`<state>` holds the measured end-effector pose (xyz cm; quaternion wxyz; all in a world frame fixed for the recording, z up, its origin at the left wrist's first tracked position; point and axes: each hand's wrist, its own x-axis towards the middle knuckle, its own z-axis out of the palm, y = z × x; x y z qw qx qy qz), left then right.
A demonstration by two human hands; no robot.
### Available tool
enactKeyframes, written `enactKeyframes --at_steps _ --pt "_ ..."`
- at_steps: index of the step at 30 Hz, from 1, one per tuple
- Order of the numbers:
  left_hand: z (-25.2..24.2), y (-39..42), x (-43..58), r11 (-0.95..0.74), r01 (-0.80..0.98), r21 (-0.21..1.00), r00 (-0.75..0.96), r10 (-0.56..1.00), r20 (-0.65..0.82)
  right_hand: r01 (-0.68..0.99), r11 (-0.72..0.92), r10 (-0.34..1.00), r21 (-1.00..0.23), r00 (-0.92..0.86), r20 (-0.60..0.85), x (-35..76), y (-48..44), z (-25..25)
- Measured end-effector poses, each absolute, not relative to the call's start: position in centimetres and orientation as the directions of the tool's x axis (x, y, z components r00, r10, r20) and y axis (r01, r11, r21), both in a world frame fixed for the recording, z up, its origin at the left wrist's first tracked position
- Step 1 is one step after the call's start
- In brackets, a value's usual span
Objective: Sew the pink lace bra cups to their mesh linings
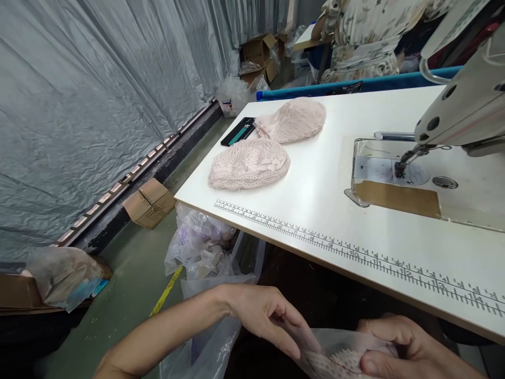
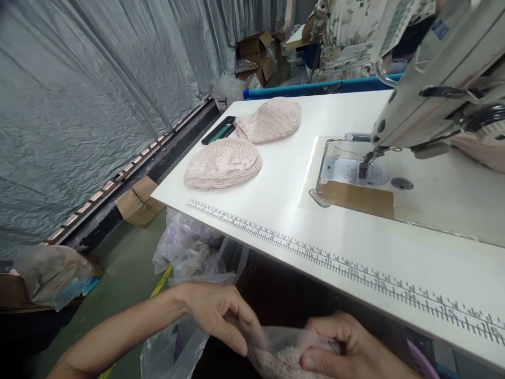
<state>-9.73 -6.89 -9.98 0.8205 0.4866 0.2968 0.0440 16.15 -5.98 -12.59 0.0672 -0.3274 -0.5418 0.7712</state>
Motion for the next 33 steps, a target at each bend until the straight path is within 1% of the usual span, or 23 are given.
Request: enactKeyframes --at_steps 3,6,10,14,17,20,24,27,33 --pt "-10.0 -7.1 -8.9 0.485 0.272 0.831 0.733 0.455 -0.506 0.268 -0.447 0.449 -0.853 -0.758 -0.473 15.6 -5.8 -11.6" --pt "-10.5 -7.2 -8.3 0.479 0.277 0.833 0.683 0.512 -0.521 0.237 -0.462 0.473 -0.854 -0.749 -0.464 15.5 -5.6 -11.3" --pt "-11.0 -7.0 -8.7 0.479 0.253 0.841 0.727 0.479 -0.492 0.220 -0.477 0.463 -0.851 -0.761 -0.455 15.7 -5.6 -11.4" --pt "-10.4 -6.8 -9.2 0.494 0.272 0.825 0.723 0.460 -0.514 0.204 -0.483 0.457 -0.852 -0.771 -0.443 15.4 -5.8 -11.6" --pt "-9.6 -6.9 -8.8 0.479 0.310 0.821 0.704 0.465 -0.537 0.194 -0.495 0.450 -0.847 -0.777 -0.441 15.1 -5.9 -11.5" --pt "-9.1 -7.0 -7.7 0.494 0.345 0.798 0.645 0.493 -0.584 0.201 -0.495 0.446 -0.845 -0.776 -0.446 14.9 -5.8 -11.2" --pt "-9.3 -7.4 -7.0 0.537 0.320 0.780 0.563 0.555 -0.613 0.229 -0.471 0.455 -0.852 -0.764 -0.457 15.2 -5.7 -11.1" --pt "-9.6 -7.6 -7.5 0.549 0.304 0.779 0.558 0.560 -0.613 0.221 -0.478 0.456 -0.850 -0.765 -0.455 15.7 -5.9 -11.3" --pt "-9.2 -7.6 -8.1 0.530 0.353 0.771 0.568 0.533 -0.627 0.230 -0.492 0.453 -0.840 -0.756 -0.472 15.2 -6.3 -11.4"
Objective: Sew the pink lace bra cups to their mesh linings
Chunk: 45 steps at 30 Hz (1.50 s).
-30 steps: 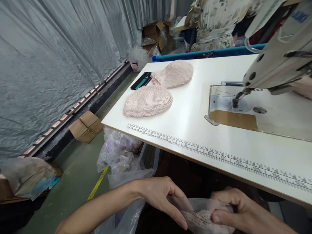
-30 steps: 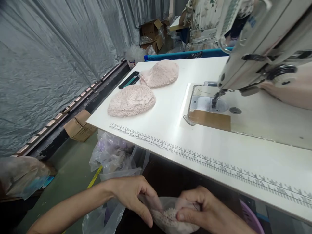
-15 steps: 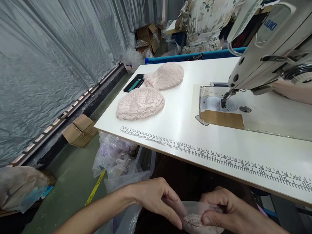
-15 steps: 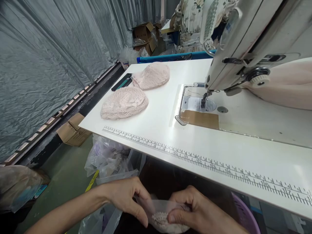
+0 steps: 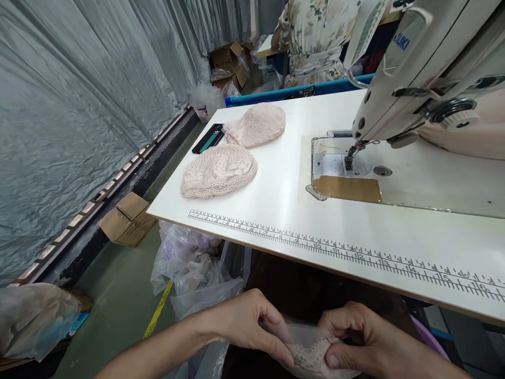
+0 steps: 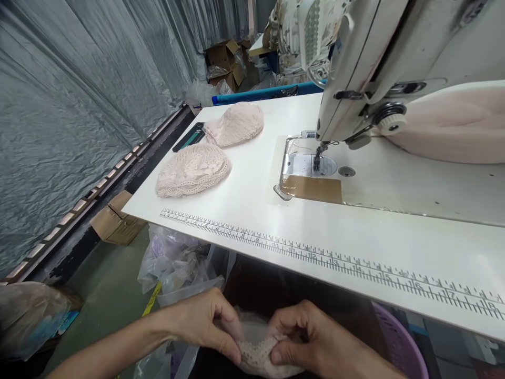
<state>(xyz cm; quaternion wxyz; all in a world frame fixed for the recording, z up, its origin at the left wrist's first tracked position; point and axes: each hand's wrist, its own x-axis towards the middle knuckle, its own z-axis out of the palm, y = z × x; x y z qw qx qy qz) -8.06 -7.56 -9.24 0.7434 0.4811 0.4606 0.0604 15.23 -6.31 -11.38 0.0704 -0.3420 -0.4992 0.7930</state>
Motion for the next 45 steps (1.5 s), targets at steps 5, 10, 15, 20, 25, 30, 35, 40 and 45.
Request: enactKeyframes --at_steps 5,10,15,20,25,30,35,40,45 --pt "-8.6 -7.4 -6.7 0.515 0.378 0.770 0.555 0.540 -0.633 0.239 -0.458 0.472 -0.856 -0.750 -0.462 15.2 -6.4 -11.5" --pt "-8.6 -7.3 -6.2 0.556 0.324 0.766 0.548 0.550 -0.631 0.275 -0.407 0.483 -0.871 -0.744 -0.461 15.7 -6.4 -11.1" --pt "-9.2 -7.4 -7.0 0.567 0.340 0.750 0.535 0.539 -0.650 0.353 -0.373 0.510 -0.858 -0.694 -0.508 15.3 -6.5 -10.7" --pt "-9.5 -7.7 -7.4 0.557 0.349 0.753 0.539 0.538 -0.648 0.343 -0.365 0.530 -0.866 -0.688 -0.496 15.1 -6.5 -10.9" --pt "-9.0 -7.6 -7.2 0.552 0.364 0.750 0.542 0.529 -0.652 0.243 -0.437 0.509 -0.866 -0.727 -0.461 15.2 -6.6 -11.1" --pt "-8.6 -7.5 -7.2 0.541 0.345 0.767 0.552 0.544 -0.632 0.186 -0.468 0.530 -0.864 -0.723 -0.443 14.9 -7.0 -11.6" --pt "-8.3 -7.7 -6.9 0.529 0.339 0.778 0.547 0.562 -0.621 0.218 -0.390 0.603 -0.895 -0.673 -0.427 14.5 -7.2 -12.0" --pt "-8.4 -7.8 -6.4 0.535 0.372 0.759 0.472 0.595 -0.650 0.256 -0.354 0.632 -0.899 -0.644 -0.432 14.6 -7.7 -12.2" --pt "-8.3 -7.9 -6.4 0.550 0.357 0.755 0.490 0.577 -0.653 0.306 -0.343 0.650 -0.888 -0.606 -0.459 15.0 -7.9 -12.4"
